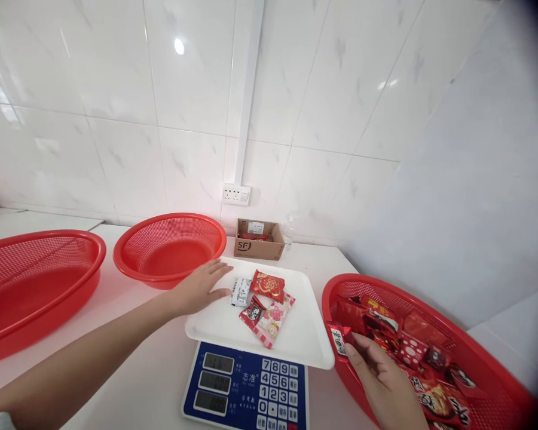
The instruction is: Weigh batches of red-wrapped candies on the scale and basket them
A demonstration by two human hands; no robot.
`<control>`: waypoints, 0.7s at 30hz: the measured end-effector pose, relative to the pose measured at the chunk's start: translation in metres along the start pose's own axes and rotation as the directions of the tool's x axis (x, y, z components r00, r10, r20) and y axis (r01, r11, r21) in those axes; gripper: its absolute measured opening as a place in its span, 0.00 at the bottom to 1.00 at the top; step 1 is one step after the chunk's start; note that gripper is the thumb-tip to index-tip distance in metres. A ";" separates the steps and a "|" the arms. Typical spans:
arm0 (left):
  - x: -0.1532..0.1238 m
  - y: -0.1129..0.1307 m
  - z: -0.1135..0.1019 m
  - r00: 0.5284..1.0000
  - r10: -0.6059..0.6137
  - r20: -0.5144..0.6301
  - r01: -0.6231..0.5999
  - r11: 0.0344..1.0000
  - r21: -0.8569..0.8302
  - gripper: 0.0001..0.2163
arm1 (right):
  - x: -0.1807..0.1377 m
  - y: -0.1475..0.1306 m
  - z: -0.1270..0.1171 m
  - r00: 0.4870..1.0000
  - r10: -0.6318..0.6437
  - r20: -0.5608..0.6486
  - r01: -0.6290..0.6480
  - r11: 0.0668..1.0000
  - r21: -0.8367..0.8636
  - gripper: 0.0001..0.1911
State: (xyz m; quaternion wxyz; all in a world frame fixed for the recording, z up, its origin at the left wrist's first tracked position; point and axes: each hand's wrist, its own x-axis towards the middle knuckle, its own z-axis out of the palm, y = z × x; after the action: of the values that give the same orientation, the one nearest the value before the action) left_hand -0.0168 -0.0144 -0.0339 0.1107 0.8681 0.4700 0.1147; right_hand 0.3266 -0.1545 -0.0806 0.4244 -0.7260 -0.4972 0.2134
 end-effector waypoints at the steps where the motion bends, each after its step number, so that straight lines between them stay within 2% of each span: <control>1: 0.002 0.009 0.003 0.997 0.070 0.035 -0.069 0.997 -0.047 0.27 | 0.000 -0.001 0.000 1.000 -0.007 -0.005 0.007 1.000 0.004 0.26; 3: 0.007 0.025 0.009 0.979 0.182 0.095 -0.169 0.978 -0.123 0.27 | -0.001 -0.002 0.000 1.000 -0.018 -0.010 0.018 1.000 0.010 0.26; 5: 0.012 0.036 0.014 0.963 0.229 0.144 -0.210 0.968 -0.135 0.26 | -0.002 -0.002 0.000 0.999 -0.031 -0.012 0.031 0.999 0.016 0.25; 8: 0.018 0.042 0.018 0.951 0.234 0.203 -0.215 0.970 -0.108 0.27 | -0.003 0.000 0.000 0.999 -0.043 -0.022 0.043 0.999 0.022 0.24; 12: 0.021 0.036 0.015 0.952 0.179 0.247 -0.158 0.982 -0.101 0.32 | -0.002 0.002 0.001 0.999 -0.016 -0.045 0.017 1.000 0.023 0.25; 15: 0.019 0.028 0.011 0.962 0.173 0.212 -0.160 0.984 -0.077 0.32 | -0.001 0.004 0.002 0.999 -0.002 -0.036 0.003 1.000 0.014 0.26; 18: 0.015 0.021 0.008 0.972 0.184 0.143 -0.182 0.983 -0.032 0.24 | -0.001 0.005 0.002 1.000 -0.017 -0.017 0.017 1.000 0.015 0.26; 21: 0.013 0.013 0.001 0.987 0.149 0.059 -0.150 0.989 0.015 0.20 | -0.001 0.007 0.001 1.000 -0.026 0.007 0.026 0.999 0.018 0.26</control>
State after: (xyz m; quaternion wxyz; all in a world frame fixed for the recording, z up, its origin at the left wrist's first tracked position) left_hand 0.0008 -0.0106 -0.0301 0.1070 0.9050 0.4011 0.0932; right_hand 0.3286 -0.1559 -0.0870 0.4320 -0.7148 -0.5063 0.2148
